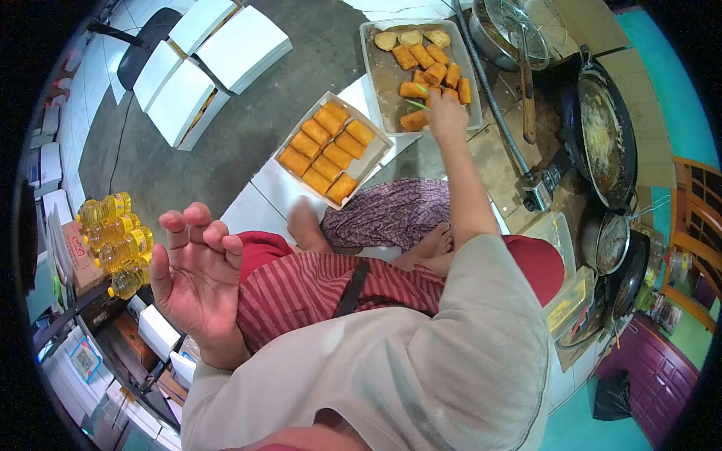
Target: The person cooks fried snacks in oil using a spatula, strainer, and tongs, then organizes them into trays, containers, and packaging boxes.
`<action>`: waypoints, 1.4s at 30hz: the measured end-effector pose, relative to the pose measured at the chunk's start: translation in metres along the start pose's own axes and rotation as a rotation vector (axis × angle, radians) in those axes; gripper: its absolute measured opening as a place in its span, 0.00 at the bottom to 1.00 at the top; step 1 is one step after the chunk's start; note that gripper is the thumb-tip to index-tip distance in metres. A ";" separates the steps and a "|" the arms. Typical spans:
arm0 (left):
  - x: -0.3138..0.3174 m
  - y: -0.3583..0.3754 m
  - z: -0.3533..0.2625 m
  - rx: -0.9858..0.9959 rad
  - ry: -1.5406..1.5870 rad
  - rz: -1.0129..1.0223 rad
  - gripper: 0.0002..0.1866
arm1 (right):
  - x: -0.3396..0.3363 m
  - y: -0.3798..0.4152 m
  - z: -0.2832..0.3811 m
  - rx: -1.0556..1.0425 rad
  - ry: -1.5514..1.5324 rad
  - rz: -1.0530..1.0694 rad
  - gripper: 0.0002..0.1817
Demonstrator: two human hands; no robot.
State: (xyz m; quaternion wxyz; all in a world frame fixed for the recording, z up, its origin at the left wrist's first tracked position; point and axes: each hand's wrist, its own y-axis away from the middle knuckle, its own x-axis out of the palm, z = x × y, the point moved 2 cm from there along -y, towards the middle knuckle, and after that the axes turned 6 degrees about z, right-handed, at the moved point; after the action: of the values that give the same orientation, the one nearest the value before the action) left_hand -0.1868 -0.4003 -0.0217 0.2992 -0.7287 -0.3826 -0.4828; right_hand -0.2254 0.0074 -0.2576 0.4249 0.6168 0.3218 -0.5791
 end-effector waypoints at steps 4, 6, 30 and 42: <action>0.001 -0.004 0.004 -0.008 -0.015 -0.021 0.19 | -0.004 -0.029 -0.026 0.066 -0.033 0.178 0.27; 0.001 -0.006 0.006 -0.010 -0.017 -0.027 0.20 | 0.016 -0.045 -0.044 0.089 -0.143 0.243 0.31; 0.001 -0.015 0.012 -0.048 -0.091 -0.097 0.19 | 0.121 -0.080 0.042 0.477 -1.409 0.282 0.23; 0.001 -0.020 0.013 -0.058 -0.117 -0.141 0.16 | 0.123 -0.097 0.056 0.485 -1.465 0.230 0.20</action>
State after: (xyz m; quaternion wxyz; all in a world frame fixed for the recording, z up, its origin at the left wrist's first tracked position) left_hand -0.1973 -0.3792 -0.0235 0.2203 -0.7355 -0.4355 -0.4699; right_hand -0.3214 -0.0126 -0.3919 0.4397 0.1823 -0.2424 -0.8454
